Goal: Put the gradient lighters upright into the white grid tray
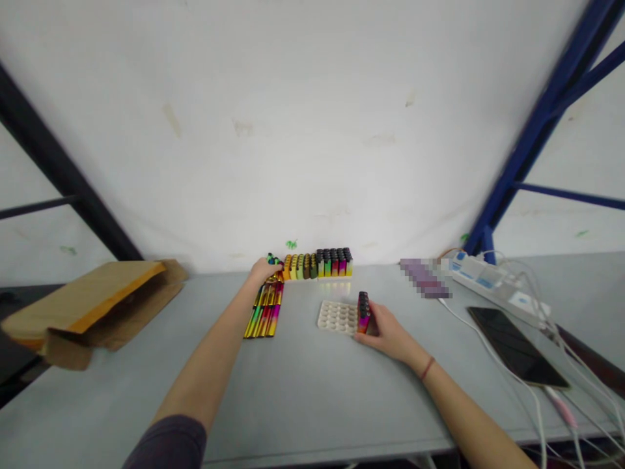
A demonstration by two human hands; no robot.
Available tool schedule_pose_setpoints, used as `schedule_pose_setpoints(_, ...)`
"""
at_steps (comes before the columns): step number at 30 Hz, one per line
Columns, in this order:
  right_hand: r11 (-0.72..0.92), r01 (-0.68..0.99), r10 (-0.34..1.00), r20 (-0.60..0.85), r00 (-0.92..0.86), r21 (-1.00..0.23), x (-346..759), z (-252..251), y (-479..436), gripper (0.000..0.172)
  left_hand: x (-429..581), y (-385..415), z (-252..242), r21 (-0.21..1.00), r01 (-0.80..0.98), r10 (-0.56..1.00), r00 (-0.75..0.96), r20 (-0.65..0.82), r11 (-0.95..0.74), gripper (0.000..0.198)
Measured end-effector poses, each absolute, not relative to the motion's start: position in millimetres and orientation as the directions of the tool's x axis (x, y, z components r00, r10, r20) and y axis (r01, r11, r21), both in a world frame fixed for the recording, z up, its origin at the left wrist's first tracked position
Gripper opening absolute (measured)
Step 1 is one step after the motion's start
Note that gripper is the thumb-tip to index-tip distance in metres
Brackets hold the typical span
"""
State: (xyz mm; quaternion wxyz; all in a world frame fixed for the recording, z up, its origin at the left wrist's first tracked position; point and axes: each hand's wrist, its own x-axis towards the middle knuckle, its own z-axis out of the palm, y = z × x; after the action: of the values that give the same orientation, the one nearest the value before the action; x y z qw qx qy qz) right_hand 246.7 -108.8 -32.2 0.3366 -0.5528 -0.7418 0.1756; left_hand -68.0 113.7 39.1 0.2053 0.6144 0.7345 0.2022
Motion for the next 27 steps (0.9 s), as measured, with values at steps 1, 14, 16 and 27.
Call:
schedule_pose_setpoints(1,0.326,0.7,0.938,0.306,-0.159,-0.635,247,-33,-109,0.074,-67,116,40,0.465,0.871,0.987,-0.156,-0.037,0.156,0.03)
schedule_pose_setpoints(14,0.321,0.672,0.946,0.266,-0.188,-0.667,240,-28,-116,0.076,-65,105,36,0.129,0.977,0.98,-0.18,0.09,0.168,0.052)
schedule_pose_setpoints(16,0.317,0.67,0.947,0.259,-0.189,-0.671,238,-24,-120,0.076,-65,103,36,0.098,0.981,0.979,-0.177,0.102,0.167,0.049)
schedule_pose_setpoints(27,0.294,0.722,0.954,0.234,-0.186,-0.627,236,-30,-114,0.08,-74,93,30,0.022,0.968,0.953,-0.251,0.17,0.251,0.045)
